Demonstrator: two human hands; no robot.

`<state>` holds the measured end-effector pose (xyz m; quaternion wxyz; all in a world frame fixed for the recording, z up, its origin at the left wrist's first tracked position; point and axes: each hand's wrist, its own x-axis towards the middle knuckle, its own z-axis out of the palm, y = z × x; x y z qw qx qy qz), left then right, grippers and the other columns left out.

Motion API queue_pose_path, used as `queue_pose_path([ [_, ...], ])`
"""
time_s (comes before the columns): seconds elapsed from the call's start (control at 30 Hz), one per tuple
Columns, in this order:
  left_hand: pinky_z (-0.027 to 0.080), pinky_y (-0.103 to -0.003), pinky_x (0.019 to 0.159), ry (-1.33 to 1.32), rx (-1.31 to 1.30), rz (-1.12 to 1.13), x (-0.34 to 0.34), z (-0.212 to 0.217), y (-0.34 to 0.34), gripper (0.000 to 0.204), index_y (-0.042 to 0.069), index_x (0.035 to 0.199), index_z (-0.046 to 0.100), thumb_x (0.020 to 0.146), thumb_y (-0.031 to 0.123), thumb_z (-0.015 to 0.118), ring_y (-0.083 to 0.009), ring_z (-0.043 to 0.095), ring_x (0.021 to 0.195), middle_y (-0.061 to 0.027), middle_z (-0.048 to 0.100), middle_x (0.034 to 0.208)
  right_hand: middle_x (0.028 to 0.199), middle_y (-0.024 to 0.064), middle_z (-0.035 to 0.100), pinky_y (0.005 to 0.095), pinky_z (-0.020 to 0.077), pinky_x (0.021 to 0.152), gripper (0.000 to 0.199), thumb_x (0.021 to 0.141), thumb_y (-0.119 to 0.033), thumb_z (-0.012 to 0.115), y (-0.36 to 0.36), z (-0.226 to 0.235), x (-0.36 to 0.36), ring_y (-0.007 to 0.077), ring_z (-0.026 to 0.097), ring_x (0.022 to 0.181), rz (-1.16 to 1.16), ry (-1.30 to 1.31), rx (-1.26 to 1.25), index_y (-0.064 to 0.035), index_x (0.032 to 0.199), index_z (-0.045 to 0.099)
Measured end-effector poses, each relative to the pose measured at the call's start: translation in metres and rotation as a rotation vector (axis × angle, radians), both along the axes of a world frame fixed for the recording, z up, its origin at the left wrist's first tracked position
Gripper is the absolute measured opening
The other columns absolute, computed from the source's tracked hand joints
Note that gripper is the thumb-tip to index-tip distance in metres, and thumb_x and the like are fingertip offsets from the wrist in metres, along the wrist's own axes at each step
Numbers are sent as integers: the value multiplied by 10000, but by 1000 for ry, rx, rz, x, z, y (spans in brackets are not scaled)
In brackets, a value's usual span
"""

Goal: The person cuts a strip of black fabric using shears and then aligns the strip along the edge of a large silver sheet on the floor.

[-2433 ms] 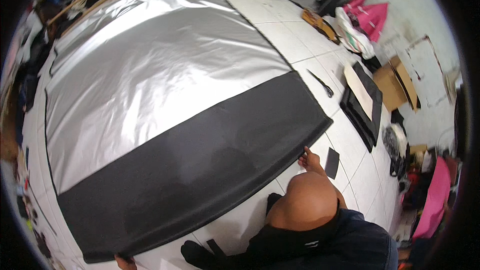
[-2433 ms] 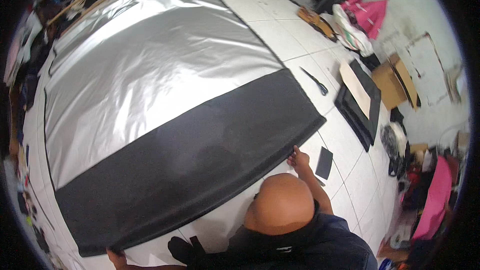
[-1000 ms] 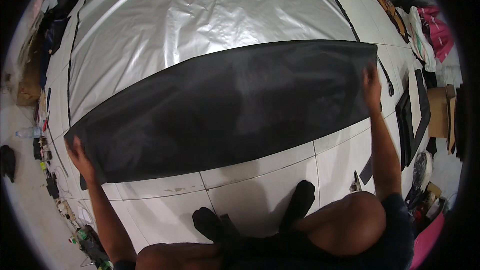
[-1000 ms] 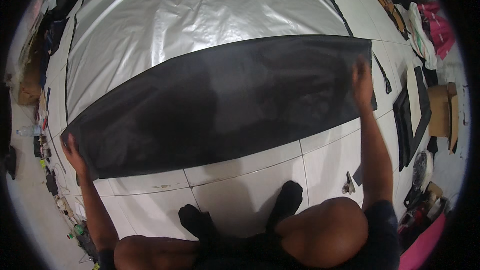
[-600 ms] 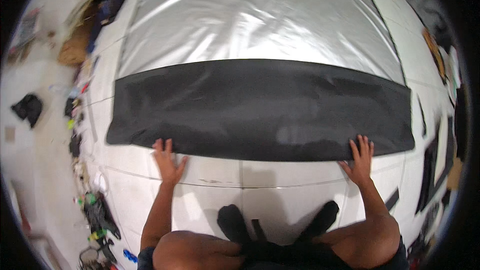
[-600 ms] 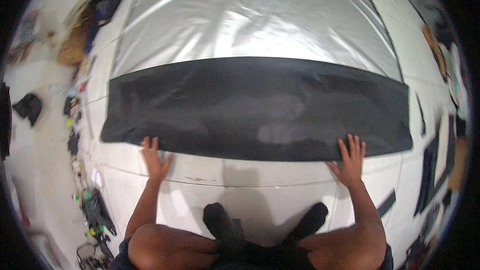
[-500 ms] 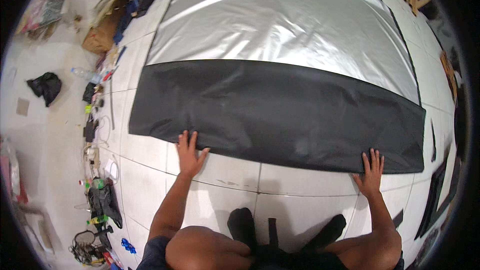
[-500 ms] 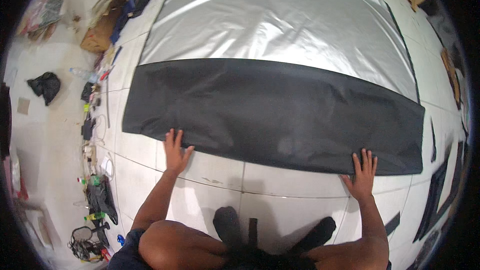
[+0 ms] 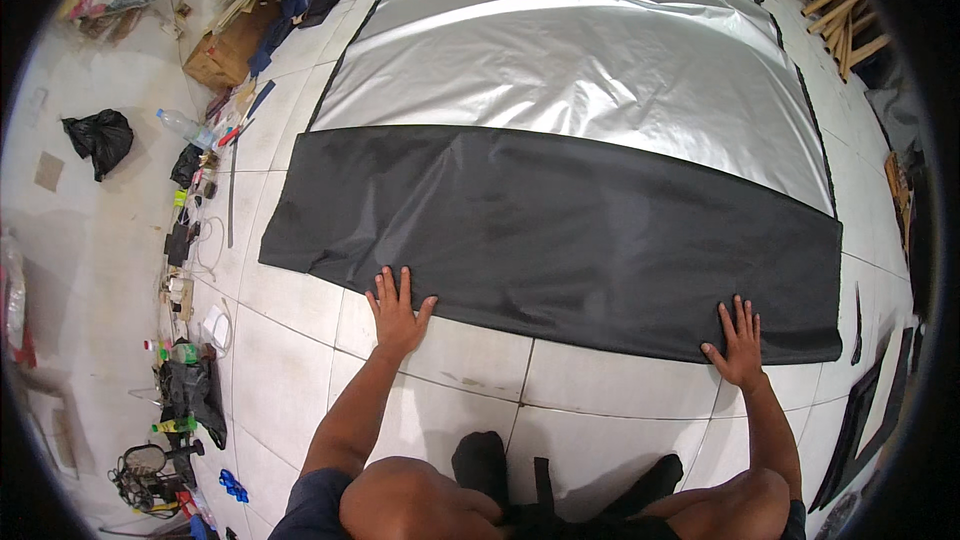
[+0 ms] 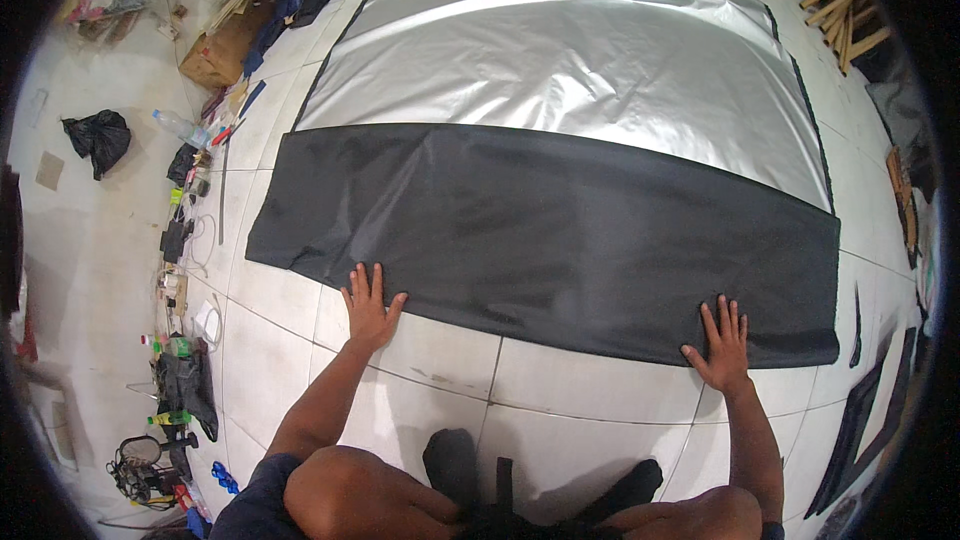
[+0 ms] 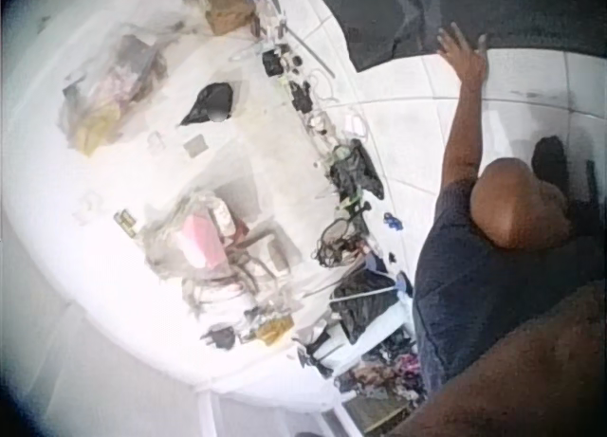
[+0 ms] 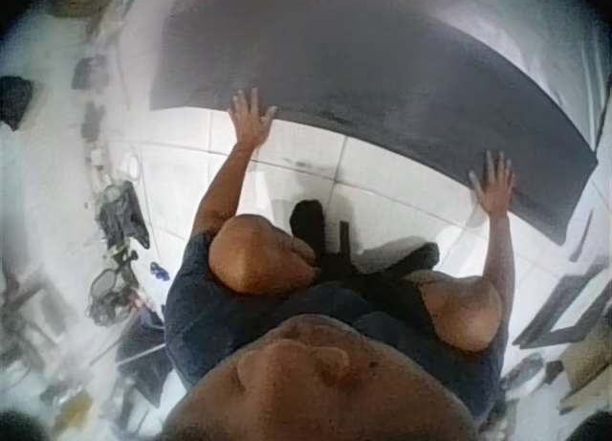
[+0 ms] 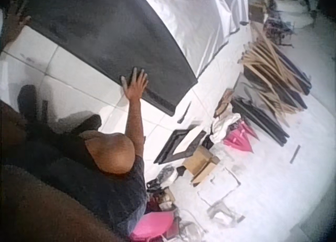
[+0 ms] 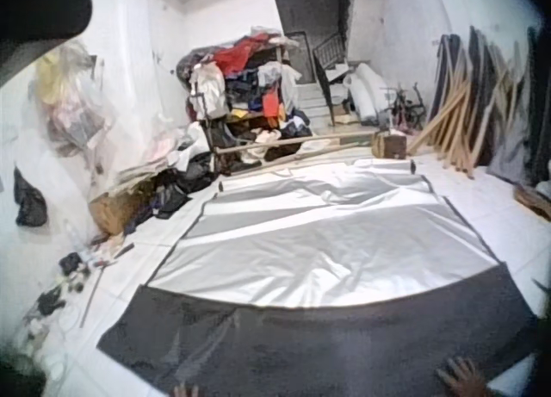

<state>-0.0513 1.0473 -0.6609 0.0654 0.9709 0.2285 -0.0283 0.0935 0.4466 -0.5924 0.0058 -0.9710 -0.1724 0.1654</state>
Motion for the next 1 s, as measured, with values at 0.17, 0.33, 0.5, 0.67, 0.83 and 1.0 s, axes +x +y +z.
queue_pose_path([
  [0.17,76,-588,1134,10,-71,-10,10,4,12,771,81,1496,248,910,479,553,-413,81,1445,-235,123,1558,1250,213,475,461,404,951,483,904,-319,629,-26,-16,-26,367,489,1149,-470,-382,236,4,1225,469],
  [0.33,301,-439,1077,-559,-343,454,19,-6,15,515,-61,1312,428,899,175,626,-332,383,1293,-227,430,1360,868,131,577,328,485,638,602,841,-505,660,-62,-19,-53,227,573,719,-1317,-102,652,36,1077,542],
  [0.5,481,-374,585,-595,-437,916,4,-60,148,385,-89,1013,590,886,270,651,-279,545,594,-107,568,695,888,137,624,327,549,563,472,888,-405,641,-87,-40,-11,213,624,670,-1654,78,1282,32,1054,576],
  [0.67,464,-280,556,-736,-1513,928,-6,-28,134,275,55,1010,624,902,305,585,-176,590,701,-62,640,912,1065,113,622,426,524,773,247,903,-162,564,-121,-80,-18,256,608,910,-1687,148,1552,-35,1112,599],
  [0.83,396,-459,1042,-913,-1726,794,-63,23,104,475,31,1221,540,840,299,630,-312,519,1166,-117,558,1279,1153,134,609,410,508,870,351,924,-193,549,-205,-58,-108,280,581,1061,-1554,210,1651,7,1213,553],
  [1.0,405,-432,1037,-1093,-1494,1082,-135,2,202,512,-23,1318,477,943,309,583,-308,538,1179,-144,542,1325,1157,104,628,377,508,813,344,931,-213,550,-202,-88,-130,246,625,953,-1557,138,1511,-14,1211,561],
])
